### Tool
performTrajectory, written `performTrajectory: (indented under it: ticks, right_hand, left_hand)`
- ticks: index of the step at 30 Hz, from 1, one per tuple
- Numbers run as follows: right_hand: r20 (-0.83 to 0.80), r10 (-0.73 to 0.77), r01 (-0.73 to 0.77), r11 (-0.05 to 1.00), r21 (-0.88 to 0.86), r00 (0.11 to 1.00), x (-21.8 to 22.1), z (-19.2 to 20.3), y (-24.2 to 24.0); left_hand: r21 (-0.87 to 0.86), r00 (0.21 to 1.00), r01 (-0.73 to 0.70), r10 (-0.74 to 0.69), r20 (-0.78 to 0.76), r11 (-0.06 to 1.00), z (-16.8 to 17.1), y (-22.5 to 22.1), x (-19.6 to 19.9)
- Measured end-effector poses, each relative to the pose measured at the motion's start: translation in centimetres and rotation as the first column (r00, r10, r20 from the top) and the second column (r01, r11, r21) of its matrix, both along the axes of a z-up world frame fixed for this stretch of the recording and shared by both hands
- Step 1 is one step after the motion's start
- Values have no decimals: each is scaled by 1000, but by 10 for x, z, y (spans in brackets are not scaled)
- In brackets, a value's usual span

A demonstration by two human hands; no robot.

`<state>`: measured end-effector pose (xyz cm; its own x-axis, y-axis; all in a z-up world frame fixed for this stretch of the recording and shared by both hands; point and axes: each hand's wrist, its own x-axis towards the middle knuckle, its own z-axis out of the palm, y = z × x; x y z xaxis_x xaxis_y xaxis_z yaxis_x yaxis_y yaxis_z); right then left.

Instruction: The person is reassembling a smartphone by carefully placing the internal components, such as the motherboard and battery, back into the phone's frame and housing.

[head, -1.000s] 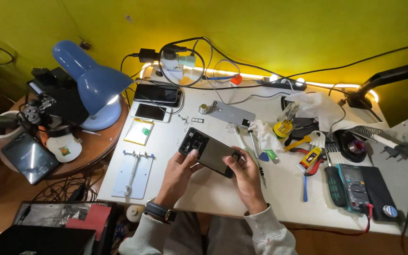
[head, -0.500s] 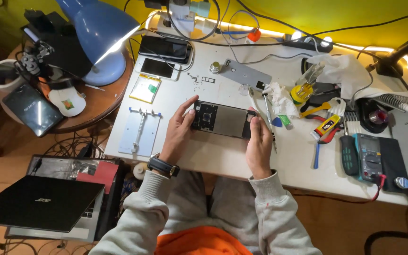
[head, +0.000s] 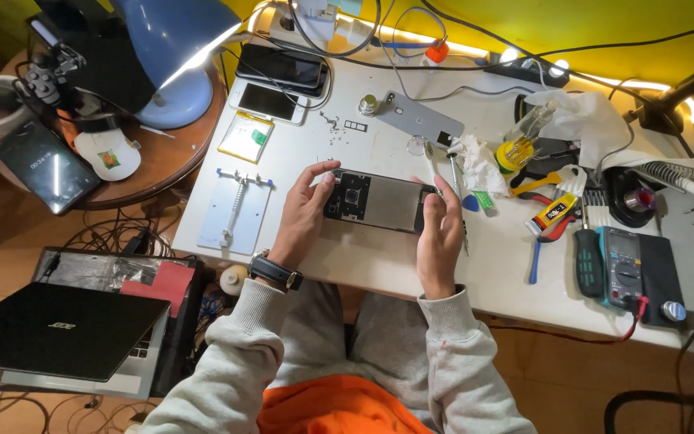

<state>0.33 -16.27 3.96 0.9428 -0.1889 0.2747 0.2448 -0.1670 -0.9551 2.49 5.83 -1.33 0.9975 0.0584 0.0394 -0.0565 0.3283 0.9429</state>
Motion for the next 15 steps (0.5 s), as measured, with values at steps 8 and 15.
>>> performTrajectory:
  ticks: [8, 15]
  right_hand:
    - [167, 159, -59, 871, -488, 973, 6, 3, -11]
    - [6, 451, -183, 374, -909, 893, 41, 18, -42]
  left_hand:
    - [-28, 1000, -30, 30, -11, 999, 9, -7, -3]
    - [-41, 994, -46, 41, -103, 998, 38, -21, -4]
